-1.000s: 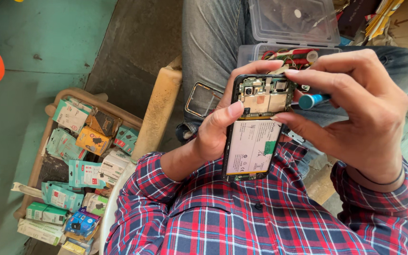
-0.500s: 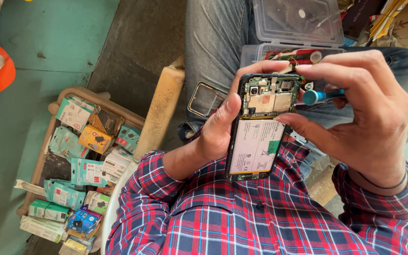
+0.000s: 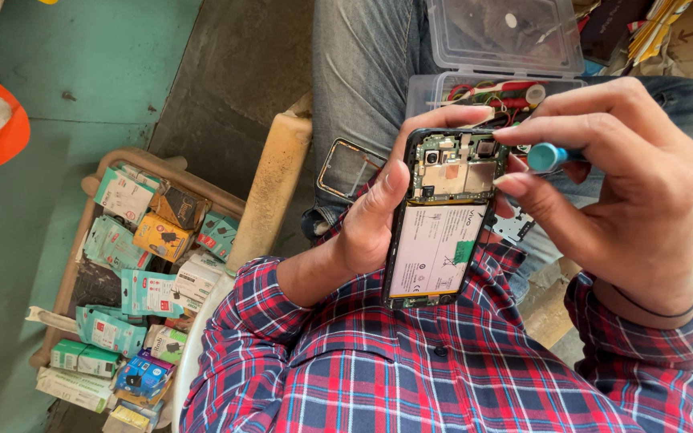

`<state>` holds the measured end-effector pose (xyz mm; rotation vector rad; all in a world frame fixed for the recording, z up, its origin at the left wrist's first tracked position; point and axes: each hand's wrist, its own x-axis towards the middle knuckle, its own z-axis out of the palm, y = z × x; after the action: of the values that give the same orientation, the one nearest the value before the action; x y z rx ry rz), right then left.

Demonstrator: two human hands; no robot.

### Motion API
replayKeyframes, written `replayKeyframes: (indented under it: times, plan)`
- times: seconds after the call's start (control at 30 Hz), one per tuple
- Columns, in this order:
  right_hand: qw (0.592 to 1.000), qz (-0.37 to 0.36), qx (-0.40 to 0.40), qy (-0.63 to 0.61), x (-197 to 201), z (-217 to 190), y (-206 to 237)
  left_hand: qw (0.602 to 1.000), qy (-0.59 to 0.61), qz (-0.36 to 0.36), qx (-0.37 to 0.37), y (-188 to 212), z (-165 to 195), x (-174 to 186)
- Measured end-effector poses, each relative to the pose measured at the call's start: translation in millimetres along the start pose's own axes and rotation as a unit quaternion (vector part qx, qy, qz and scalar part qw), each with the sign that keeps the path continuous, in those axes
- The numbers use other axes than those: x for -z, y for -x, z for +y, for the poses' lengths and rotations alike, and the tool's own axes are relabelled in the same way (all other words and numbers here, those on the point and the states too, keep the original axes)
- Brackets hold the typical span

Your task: The person sits on a chair and disassembles a smartphone, prying off the back cover and frame, then removing internal shields and the battery with a blue pry tool while holding the phone on their lap. They lift out the camera module and other internal parts and continue separating components from the chassis.

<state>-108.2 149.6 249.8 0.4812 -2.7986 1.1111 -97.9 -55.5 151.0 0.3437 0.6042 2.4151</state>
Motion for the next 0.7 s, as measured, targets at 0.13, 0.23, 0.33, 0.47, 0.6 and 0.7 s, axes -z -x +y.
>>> replayKeyframes:
  times: [0.13, 0.23, 0.33, 0.47, 0.6, 0.7]
  plan:
    - [1.000, 0.001, -0.001, -0.029, -0.1, -0.3, -3.3, 1.000, 0.001, 0.001, 0.004, -0.4, 1.9, 0.3]
    - [0.999, 0.000, -0.015, -0.047, -0.5, -0.9, -4.1, 1.000, 0.021, 0.007, 0.015, 0.1, 2.0, 0.1]
    - [0.999, 0.000, -0.010, -0.036, -0.8, -0.6, -5.1, 1.000, 0.019, 0.008, 0.016, 0.2, 2.3, -0.2]
    - [0.998, -0.002, -0.034, -0.060, -0.7, -0.7, -4.5, 1.000, 0.003, 0.007, 0.021, -0.3, 3.5, -1.2]
    - [0.999, 0.004, -0.017, -0.050, 0.0, -2.2, -2.4, 0.999, -0.031, 0.011, 0.031, 0.3, 8.1, -0.2]
    - [0.997, -0.002, -0.027, -0.075, 0.1, -2.8, -1.7, 0.998, -0.059, 0.015, 0.021, -0.7, 9.0, 0.3]
